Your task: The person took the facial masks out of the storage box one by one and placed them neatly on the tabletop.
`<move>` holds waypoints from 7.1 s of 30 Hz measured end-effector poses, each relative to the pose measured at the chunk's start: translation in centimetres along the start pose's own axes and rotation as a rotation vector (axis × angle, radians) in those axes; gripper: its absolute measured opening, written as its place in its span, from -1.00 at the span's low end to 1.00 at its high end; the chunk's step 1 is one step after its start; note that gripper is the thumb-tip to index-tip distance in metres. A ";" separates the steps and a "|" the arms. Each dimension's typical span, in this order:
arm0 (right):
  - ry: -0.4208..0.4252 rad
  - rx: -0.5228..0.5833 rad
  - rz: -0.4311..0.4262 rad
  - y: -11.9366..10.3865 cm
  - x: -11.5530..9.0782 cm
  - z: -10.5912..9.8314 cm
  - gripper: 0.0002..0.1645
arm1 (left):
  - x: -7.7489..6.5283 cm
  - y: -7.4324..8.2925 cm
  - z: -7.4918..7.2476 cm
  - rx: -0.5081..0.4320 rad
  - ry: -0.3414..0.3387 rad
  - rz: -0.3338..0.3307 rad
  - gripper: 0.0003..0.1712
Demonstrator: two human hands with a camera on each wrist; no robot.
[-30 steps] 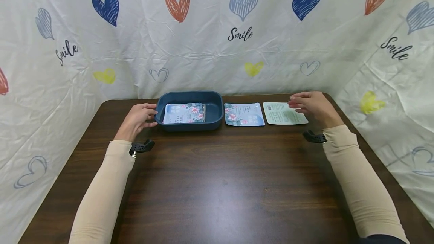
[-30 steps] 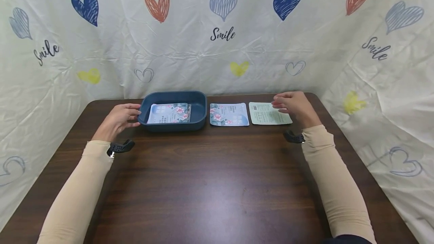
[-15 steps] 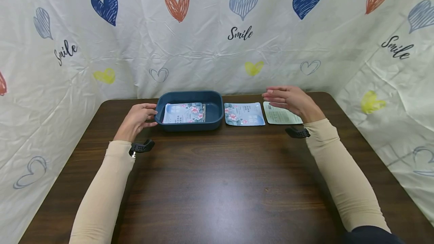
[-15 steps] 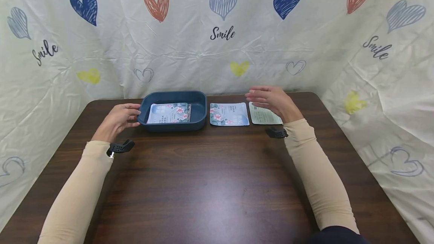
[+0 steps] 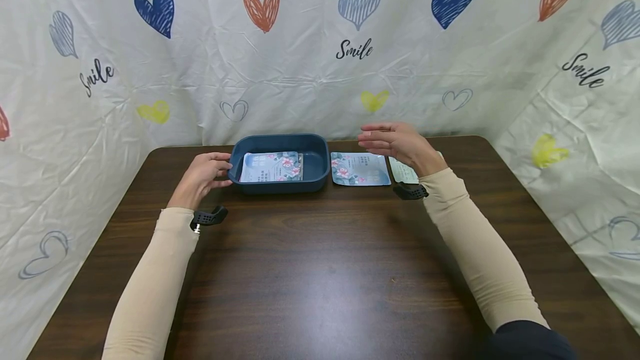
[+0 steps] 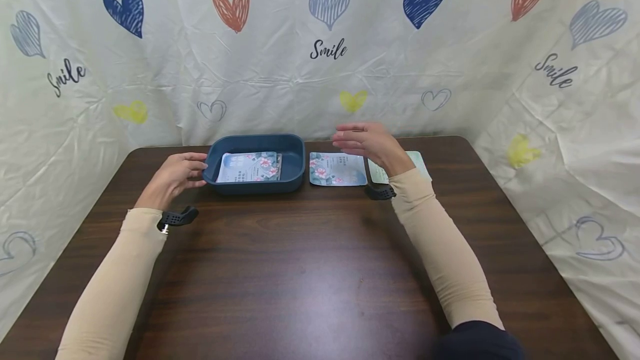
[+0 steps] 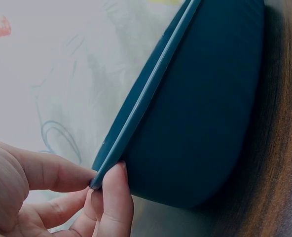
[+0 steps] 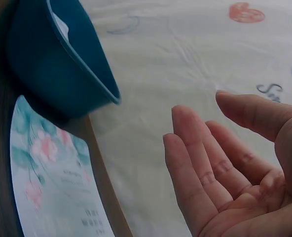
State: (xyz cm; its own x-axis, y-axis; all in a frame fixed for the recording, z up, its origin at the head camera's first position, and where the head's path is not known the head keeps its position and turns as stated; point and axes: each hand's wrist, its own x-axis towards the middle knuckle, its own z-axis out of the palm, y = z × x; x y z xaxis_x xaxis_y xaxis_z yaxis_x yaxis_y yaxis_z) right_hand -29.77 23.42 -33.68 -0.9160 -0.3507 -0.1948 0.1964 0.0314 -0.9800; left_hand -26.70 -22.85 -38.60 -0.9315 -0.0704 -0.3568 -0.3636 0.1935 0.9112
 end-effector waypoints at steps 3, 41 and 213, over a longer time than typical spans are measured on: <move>-0.012 -0.009 0.001 0.2 0.6 1.0 -0.42 | 0.0 -0.1 0.0 0.000 0.002 -0.003 -0.46; -0.158 -0.070 0.000 0.8 5.8 10.2 -0.38 | -0.1 -0.2 -0.3 -0.014 -0.016 0.020 -0.46; -0.129 -0.014 -0.009 1.4 -0.4 8.0 -0.35 | 0.6 -0.3 -0.2 -0.029 0.004 0.023 -0.50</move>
State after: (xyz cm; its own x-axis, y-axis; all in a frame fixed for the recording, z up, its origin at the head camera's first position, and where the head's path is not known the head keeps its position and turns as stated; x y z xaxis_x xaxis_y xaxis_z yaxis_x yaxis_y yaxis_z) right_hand -26.36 16.09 -34.67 -0.8651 -0.4682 -0.1800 0.1824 0.0408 -0.9824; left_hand -27.10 -23.13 -39.08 -0.9395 -0.0703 -0.3351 -0.3423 0.1669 0.9246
